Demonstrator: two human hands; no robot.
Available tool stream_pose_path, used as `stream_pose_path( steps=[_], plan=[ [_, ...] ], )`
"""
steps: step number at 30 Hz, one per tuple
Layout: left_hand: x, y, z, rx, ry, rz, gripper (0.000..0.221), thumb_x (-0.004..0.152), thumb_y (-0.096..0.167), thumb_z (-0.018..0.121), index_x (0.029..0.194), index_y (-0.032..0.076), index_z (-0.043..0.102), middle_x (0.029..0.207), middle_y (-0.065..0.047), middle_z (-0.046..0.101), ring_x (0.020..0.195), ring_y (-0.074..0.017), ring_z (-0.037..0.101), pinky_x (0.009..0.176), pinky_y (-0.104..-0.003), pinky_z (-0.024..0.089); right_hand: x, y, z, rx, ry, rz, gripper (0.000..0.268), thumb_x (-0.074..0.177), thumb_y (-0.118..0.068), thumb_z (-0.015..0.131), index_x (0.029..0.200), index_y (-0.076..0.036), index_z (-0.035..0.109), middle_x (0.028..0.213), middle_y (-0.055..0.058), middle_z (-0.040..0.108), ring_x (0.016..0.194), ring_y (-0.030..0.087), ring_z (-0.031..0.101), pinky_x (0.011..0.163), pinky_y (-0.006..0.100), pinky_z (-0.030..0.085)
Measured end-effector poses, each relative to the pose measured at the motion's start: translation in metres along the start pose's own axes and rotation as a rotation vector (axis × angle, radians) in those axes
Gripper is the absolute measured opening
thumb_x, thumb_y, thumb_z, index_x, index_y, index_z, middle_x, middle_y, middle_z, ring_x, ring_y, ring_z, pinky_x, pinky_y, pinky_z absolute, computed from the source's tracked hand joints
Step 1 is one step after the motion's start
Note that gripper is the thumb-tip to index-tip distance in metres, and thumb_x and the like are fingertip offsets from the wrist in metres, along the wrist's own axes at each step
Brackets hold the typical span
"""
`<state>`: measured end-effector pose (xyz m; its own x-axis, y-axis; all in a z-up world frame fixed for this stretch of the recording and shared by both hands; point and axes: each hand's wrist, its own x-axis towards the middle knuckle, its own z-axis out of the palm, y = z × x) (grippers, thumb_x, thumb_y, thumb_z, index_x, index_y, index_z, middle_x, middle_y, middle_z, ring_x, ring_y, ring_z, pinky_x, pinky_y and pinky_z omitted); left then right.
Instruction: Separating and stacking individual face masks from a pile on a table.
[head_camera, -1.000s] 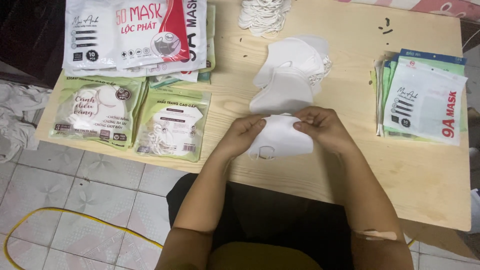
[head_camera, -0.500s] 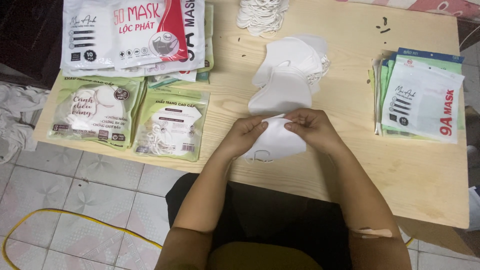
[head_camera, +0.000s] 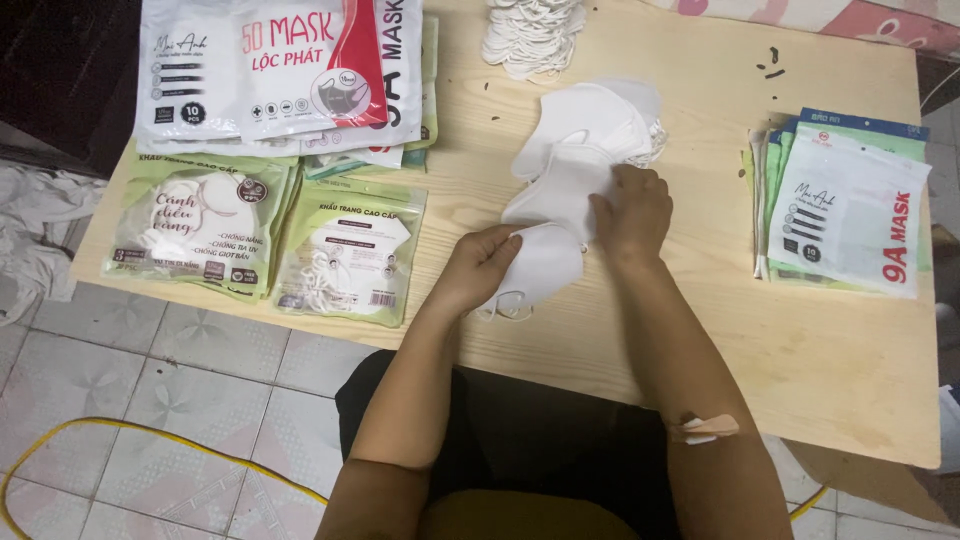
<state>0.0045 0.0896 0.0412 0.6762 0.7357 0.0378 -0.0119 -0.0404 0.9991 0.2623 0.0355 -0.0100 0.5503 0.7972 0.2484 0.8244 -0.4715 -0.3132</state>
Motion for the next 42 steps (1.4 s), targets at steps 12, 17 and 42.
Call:
stream_pose_path(
  steps=[12, 17, 42],
  plan=[
    [-0.002, 0.004, -0.010, 0.016, 0.046, -0.036, 0.025, 0.105, 0.014, 0.057, 0.120, 0.005, 0.075, 0.092, -0.015, 0.077, 0.090, -0.0162, 0.065, 0.085, -0.039, 0.057, -0.017, 0.050, -0.025, 0.724, 0.089, 0.076, 0.025, 0.094, -0.006, 0.085, 0.103, -0.011, 0.062, 0.088, 0.010, 0.060, 0.081, 0.025, 0.065, 0.076, 0.033, 0.057],
    [-0.003, 0.009, -0.011, 0.128, 0.157, -0.007, 0.028, 0.105, 0.014, 0.054, 0.121, 0.002, 0.074, 0.102, -0.021, 0.076, 0.099, -0.0296, 0.070, 0.090, -0.046, 0.056, -0.020, 0.077, -0.054, 0.996, 0.060, 0.099, 0.022, 0.092, 0.004, 0.082, 0.106, -0.005, 0.067, 0.088, 0.004, 0.066, 0.083, 0.009, 0.065, 0.076, 0.020, 0.056],
    [0.000, -0.017, 0.019, -0.564, -0.063, -0.275, 0.024, 0.108, 0.018, 0.055, 0.115, 0.003, 0.072, 0.083, -0.009, 0.074, 0.073, -0.0151, 0.073, 0.066, -0.028, 0.061, -0.048, 0.033, -0.035, 1.182, -0.378, 0.136, 0.018, 0.089, -0.001, 0.078, 0.102, -0.001, 0.066, 0.078, 0.008, 0.069, 0.067, 0.013, 0.065, 0.059, 0.021, 0.055]
  ],
)
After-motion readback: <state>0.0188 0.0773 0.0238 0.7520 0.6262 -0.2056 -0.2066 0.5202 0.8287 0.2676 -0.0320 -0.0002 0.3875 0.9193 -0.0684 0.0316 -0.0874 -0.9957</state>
